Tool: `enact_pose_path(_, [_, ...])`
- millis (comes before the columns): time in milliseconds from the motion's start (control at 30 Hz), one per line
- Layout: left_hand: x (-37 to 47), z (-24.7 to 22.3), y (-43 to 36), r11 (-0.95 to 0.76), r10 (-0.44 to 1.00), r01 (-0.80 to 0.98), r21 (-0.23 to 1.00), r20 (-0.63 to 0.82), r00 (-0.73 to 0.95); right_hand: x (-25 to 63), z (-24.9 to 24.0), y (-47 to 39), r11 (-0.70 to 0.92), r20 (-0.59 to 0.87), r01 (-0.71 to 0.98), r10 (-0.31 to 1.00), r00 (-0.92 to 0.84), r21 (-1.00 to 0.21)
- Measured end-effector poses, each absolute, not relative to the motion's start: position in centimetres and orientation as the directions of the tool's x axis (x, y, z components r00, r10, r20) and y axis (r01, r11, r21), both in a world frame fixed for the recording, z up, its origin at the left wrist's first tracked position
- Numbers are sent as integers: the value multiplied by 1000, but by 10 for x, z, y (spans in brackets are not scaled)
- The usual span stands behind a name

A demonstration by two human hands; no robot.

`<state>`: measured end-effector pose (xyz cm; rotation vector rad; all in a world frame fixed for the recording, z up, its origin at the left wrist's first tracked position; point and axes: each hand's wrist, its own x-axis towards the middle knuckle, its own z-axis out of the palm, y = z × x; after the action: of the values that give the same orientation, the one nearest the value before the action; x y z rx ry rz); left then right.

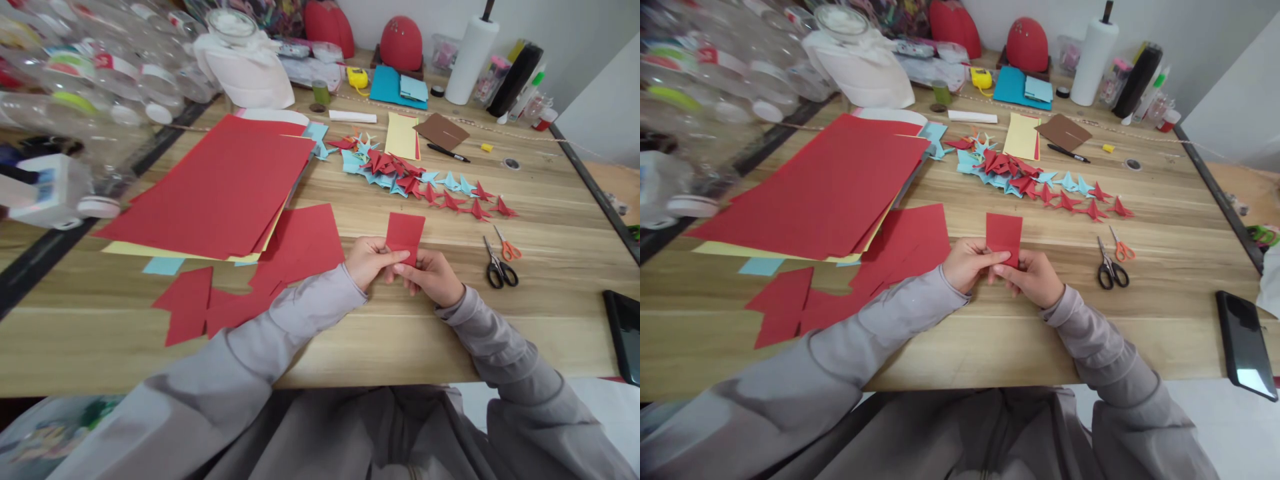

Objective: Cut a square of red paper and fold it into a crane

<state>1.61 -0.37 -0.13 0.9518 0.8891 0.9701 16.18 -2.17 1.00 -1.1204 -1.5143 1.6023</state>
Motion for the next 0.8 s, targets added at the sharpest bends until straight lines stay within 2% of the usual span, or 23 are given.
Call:
enact_pose_path(200, [14,-2,1,344,920,-286,894,-262,290,163,10,-23,-187,-217,115,900,-378,-976])
enact_pose_path(467, [16,-3,-3,311,912,-221,924,-225,342,163,12,-23,-166,-185,82,914,-362,-983])
enact_pose_path(667, [16,-1,-2,256,956,-297,920,-195,219,162,9,-22,-246,-261,86,908,-327,-965])
enact_pose_path(800, [16,1,-2,272,940,-269,924,-196,279,161,10,-22,-218,-229,70,915,-333,-973])
